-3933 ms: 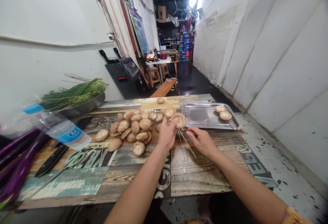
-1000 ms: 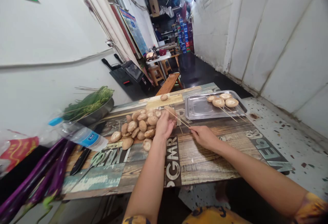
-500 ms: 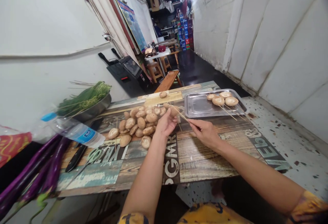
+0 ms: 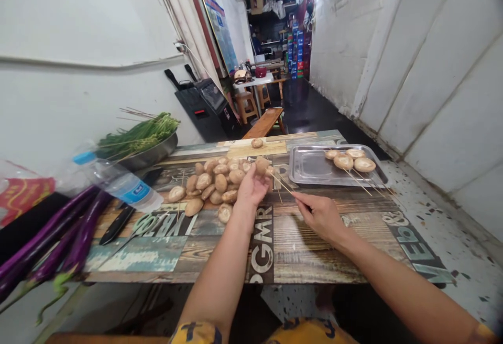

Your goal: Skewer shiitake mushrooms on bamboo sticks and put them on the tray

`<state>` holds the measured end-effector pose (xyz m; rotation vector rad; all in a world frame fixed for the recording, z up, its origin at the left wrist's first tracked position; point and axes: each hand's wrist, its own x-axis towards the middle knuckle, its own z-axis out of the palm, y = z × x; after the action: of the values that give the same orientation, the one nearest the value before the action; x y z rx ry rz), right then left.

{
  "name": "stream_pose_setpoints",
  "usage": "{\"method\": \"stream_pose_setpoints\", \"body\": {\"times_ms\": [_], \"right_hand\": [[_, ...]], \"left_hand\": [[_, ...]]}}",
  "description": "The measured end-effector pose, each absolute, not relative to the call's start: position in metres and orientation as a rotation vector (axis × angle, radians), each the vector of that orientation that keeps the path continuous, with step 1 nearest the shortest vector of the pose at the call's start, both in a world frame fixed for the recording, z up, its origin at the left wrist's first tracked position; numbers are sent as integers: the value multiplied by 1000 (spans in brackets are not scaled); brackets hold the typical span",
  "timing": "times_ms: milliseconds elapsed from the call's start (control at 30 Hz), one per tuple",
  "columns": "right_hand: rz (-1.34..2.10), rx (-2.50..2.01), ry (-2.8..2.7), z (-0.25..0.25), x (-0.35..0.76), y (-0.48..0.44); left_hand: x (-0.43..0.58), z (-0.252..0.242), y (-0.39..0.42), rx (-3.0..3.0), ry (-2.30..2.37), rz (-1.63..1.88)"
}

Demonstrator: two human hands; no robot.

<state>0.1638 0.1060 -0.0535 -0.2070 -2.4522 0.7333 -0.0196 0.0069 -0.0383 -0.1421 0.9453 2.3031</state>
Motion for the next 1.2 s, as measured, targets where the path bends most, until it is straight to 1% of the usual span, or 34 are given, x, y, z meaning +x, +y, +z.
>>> {"method": "stream_pose_setpoints", "body": {"times_ms": [333,667,1200], "right_hand": [[686,-262,-2495,-52,165,106],[657,-174,-2414,-56,164,106],[668,-163,-2422,-58,163,106]], "left_hand": [[-14,-33,8,-49,919,2330],[-15,-34,8,-65,827,2346],[-15,-34,11,-79,884,2411]]}}
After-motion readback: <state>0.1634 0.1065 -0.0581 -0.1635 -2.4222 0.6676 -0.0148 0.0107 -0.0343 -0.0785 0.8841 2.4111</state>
